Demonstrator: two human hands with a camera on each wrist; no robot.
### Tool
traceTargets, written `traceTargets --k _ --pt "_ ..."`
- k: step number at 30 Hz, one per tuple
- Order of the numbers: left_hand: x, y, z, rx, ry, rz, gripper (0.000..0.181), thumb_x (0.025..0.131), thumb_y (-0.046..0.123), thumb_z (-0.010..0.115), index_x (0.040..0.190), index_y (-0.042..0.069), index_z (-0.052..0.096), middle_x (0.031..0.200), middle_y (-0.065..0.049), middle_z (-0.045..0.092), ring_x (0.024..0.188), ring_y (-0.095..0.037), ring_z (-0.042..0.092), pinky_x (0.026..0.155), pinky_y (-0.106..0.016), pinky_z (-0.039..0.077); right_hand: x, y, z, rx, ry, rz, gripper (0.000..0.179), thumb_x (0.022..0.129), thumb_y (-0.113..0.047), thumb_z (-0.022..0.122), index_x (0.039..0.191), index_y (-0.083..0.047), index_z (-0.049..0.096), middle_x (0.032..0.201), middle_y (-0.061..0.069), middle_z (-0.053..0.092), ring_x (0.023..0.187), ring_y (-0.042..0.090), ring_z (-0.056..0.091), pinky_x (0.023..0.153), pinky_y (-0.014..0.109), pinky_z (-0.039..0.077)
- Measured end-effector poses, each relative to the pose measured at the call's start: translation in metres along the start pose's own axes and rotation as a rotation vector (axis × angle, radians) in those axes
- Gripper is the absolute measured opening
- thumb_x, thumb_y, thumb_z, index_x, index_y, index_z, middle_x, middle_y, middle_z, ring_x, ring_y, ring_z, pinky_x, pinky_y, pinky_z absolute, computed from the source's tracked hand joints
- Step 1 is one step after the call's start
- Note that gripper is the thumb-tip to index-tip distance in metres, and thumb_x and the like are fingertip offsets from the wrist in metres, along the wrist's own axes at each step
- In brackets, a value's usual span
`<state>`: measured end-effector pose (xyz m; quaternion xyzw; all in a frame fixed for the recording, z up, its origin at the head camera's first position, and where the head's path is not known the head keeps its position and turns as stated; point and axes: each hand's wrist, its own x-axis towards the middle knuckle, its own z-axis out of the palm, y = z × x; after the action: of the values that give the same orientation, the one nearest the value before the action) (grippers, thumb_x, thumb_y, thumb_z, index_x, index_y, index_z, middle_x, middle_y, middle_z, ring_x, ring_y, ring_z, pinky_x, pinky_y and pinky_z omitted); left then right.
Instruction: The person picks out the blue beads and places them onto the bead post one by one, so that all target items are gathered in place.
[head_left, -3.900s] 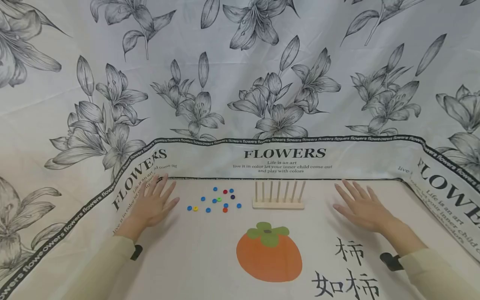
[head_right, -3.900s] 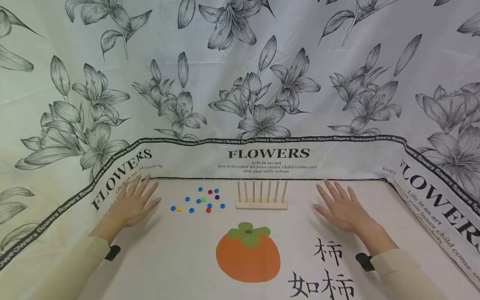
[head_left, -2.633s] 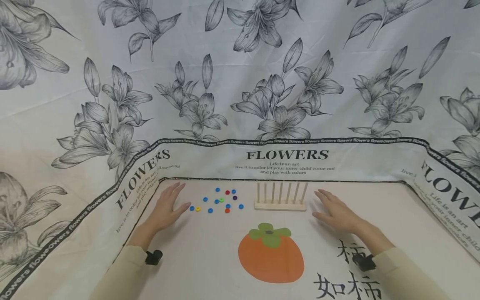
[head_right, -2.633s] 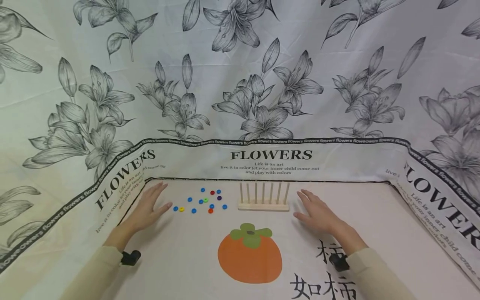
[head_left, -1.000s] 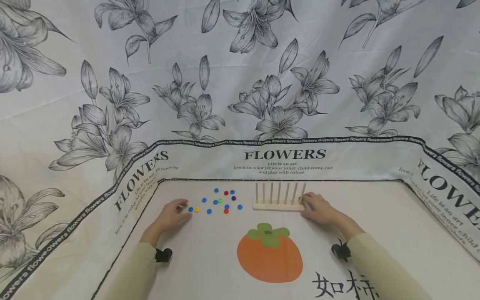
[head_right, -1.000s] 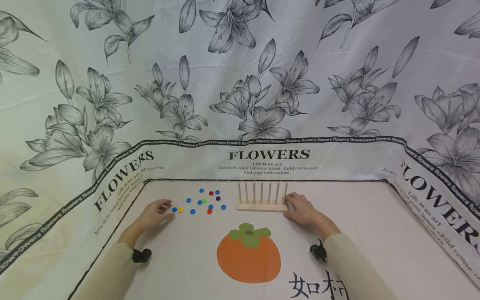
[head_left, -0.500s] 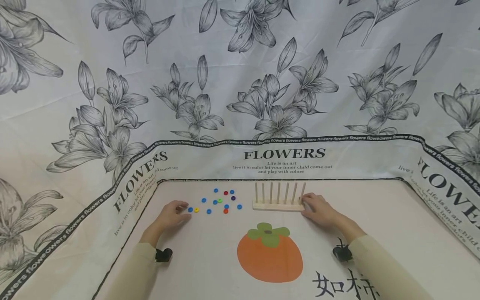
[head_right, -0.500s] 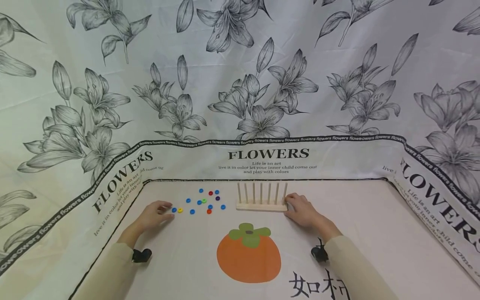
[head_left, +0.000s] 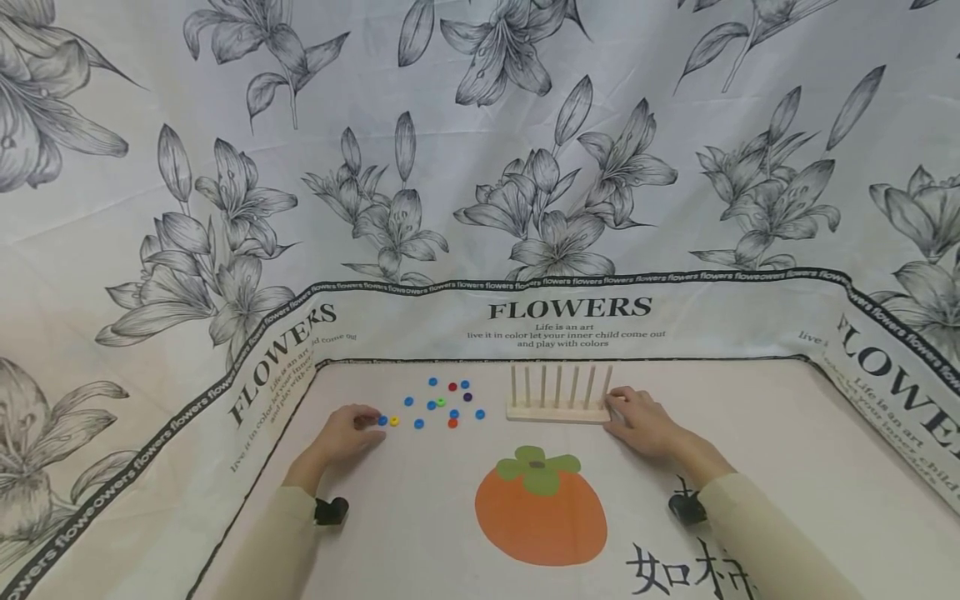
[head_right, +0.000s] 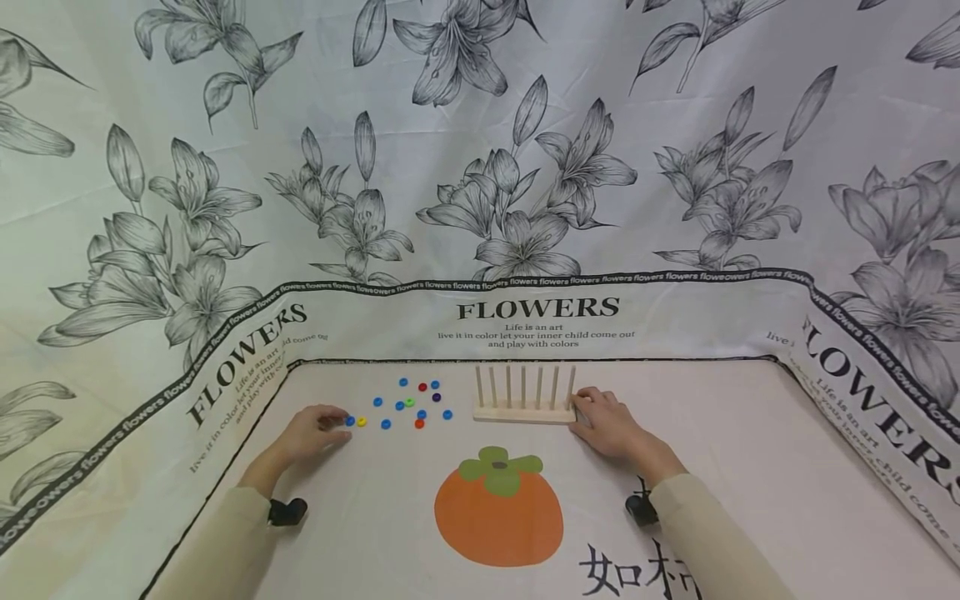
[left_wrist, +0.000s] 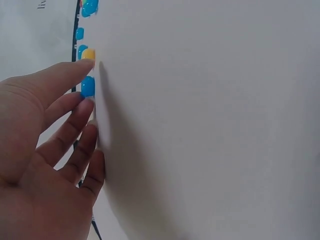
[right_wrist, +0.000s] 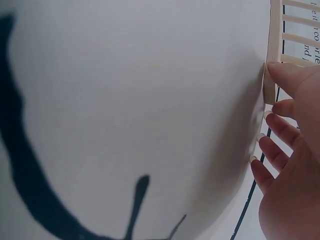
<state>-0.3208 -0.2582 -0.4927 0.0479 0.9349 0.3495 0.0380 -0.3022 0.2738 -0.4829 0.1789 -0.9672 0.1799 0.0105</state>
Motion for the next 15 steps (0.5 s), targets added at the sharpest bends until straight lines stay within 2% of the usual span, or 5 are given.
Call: traceTargets --k 5,15 --pt "0.0015 0.001 0.0028 -0.003 0.013 0.002 0.038 0.089 0.02 0.078 0.124 0.006 0.069 0.113 -0.006 0.068 0.105 -0.024 0.058 0.094 -0.046 0.051 -0.0007 0.0009 -0.0008 -0.011 0.004 -0.005 0.051 0.1 -0.022 0.064 0.141 0.007 0.054 0.141 0.025 0.05 0.127 0.045 0.046 0.105 0.066 0.039" --pt "0.0042 -0.0018 0.0028 -0.036 0.02 0.024 0.031 0.091 0.02 0.077 0.118 0.006 0.071 0.105 -0.004 0.068 0.099 -0.023 0.058 0.089 -0.042 0.051 -0.0009 0.0001 -0.0024 -0.017 -0.001 -0.006 0.051 0.099 -0.025 0.066 0.14 0.005 0.056 0.14 0.023 0.051 0.126 0.043 0.048 0.104 0.063 0.041"
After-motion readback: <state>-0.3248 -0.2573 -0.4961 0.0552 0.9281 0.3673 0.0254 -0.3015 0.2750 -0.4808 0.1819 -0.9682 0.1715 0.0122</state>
